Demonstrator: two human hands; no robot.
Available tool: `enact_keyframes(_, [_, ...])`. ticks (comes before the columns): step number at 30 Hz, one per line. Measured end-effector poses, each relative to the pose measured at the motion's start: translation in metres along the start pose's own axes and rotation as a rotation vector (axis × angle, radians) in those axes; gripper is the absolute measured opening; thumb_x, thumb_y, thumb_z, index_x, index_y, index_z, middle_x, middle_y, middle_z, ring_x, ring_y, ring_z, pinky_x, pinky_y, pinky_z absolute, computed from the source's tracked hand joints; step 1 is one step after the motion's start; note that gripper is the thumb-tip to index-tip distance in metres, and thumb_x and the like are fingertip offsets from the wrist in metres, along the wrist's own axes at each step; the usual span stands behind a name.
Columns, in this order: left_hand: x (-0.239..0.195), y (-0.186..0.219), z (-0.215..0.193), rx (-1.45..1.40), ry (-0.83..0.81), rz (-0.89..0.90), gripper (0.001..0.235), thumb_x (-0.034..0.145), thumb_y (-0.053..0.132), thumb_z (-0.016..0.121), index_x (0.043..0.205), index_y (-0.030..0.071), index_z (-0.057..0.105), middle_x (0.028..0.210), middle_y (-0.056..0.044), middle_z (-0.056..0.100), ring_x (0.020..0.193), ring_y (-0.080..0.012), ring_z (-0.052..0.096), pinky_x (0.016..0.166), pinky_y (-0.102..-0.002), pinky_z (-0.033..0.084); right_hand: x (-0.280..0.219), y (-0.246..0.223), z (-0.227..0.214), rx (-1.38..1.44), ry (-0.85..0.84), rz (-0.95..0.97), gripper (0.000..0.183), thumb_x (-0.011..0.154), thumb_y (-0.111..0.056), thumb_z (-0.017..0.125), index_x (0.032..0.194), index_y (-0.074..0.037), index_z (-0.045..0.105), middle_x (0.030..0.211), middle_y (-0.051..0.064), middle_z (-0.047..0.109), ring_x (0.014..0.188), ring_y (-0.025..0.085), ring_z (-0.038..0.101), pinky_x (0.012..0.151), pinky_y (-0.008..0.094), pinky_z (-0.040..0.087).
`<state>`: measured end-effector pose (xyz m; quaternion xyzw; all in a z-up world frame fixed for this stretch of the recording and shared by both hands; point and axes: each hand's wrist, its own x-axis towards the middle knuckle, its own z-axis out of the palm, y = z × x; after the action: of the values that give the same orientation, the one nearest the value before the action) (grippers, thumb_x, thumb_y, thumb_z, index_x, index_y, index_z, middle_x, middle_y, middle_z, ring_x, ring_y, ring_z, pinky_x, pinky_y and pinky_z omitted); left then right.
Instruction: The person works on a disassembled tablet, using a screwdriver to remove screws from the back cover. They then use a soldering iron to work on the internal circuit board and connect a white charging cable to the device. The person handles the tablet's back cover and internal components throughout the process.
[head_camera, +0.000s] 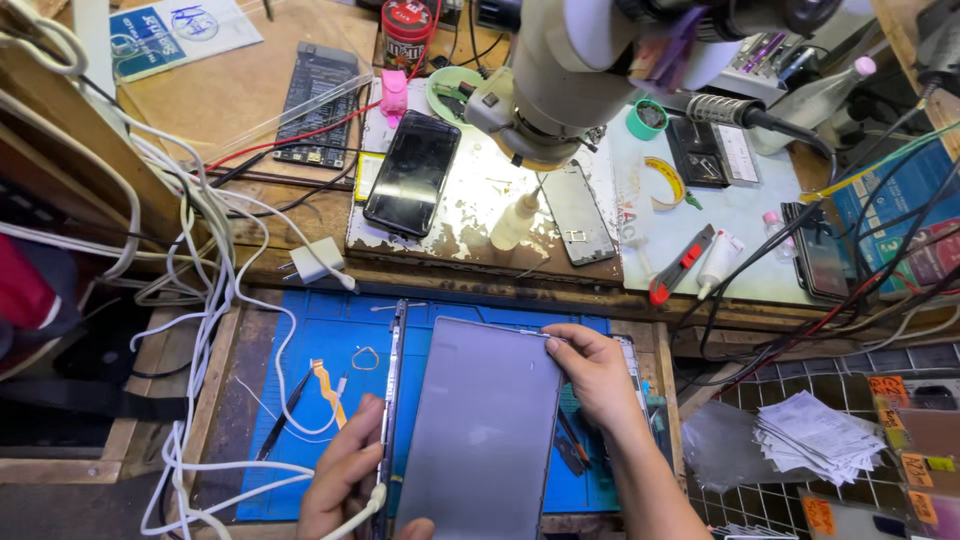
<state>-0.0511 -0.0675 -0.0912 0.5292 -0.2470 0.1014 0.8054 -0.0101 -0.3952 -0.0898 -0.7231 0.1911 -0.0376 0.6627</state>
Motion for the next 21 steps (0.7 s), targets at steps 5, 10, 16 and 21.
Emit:
enact_keyframes(5, [-0.004, 0.001, 0.011, -0.021, 0.031, -0.049, 0.07, 0.081, 0.006, 0.088, 0.138, 0.0, 0.049, 0.16, -0.036, 0.031, 0.154, -0.0445, 0.035, 0.124, -0.055, 0.036, -0.009, -0.02, -0.014, 0.063, 0.16, -0.08, 0.02, 0.094, -0.008, 0.07, 0.11, 0.002, 0.074, 0.087, 0.002, 0.073, 0.072, 0.007, 0.063, 0.063, 0.022, 0.05])
enact_keyframes(10, [0.001, -0.002, 0.019, -0.018, 0.033, -0.027, 0.079, 0.078, 0.007, 0.091, 0.143, 0.0, 0.046, 0.162, -0.035, 0.029, 0.151, -0.043, 0.039, 0.124, -0.053, 0.034, -0.022, -0.037, -0.022, 0.159, 0.283, -0.198, 0.019, 0.096, -0.007, 0.069, 0.113, 0.003, 0.072, 0.089, 0.004, 0.071, 0.074, 0.007, 0.063, 0.065, 0.022, 0.052])
enact_keyframes(16, [0.014, 0.006, 0.04, 0.093, 0.045, -0.045, 0.086, 0.083, 0.018, 0.085, 0.151, -0.004, 0.037, 0.163, -0.035, 0.026, 0.152, -0.0416, 0.039, 0.126, -0.052, 0.03, -0.034, -0.057, -0.01, 0.137, 0.373, -0.296, 0.02, 0.096, -0.005, 0.068, 0.114, 0.005, 0.071, 0.094, 0.004, 0.072, 0.075, 0.006, 0.062, 0.064, 0.021, 0.05])
enact_keyframes(21, [0.03, 0.017, 0.052, 0.282, 0.021, 0.012, 0.086, 0.083, 0.016, 0.079, 0.151, -0.008, 0.033, 0.162, -0.034, 0.026, 0.151, -0.0417, 0.036, 0.123, -0.049, 0.029, -0.032, -0.07, -0.005, 0.165, 0.351, -0.376, 0.021, 0.097, -0.003, 0.069, 0.116, 0.006, 0.07, 0.095, 0.006, 0.072, 0.078, 0.006, 0.063, 0.069, 0.02, 0.05])
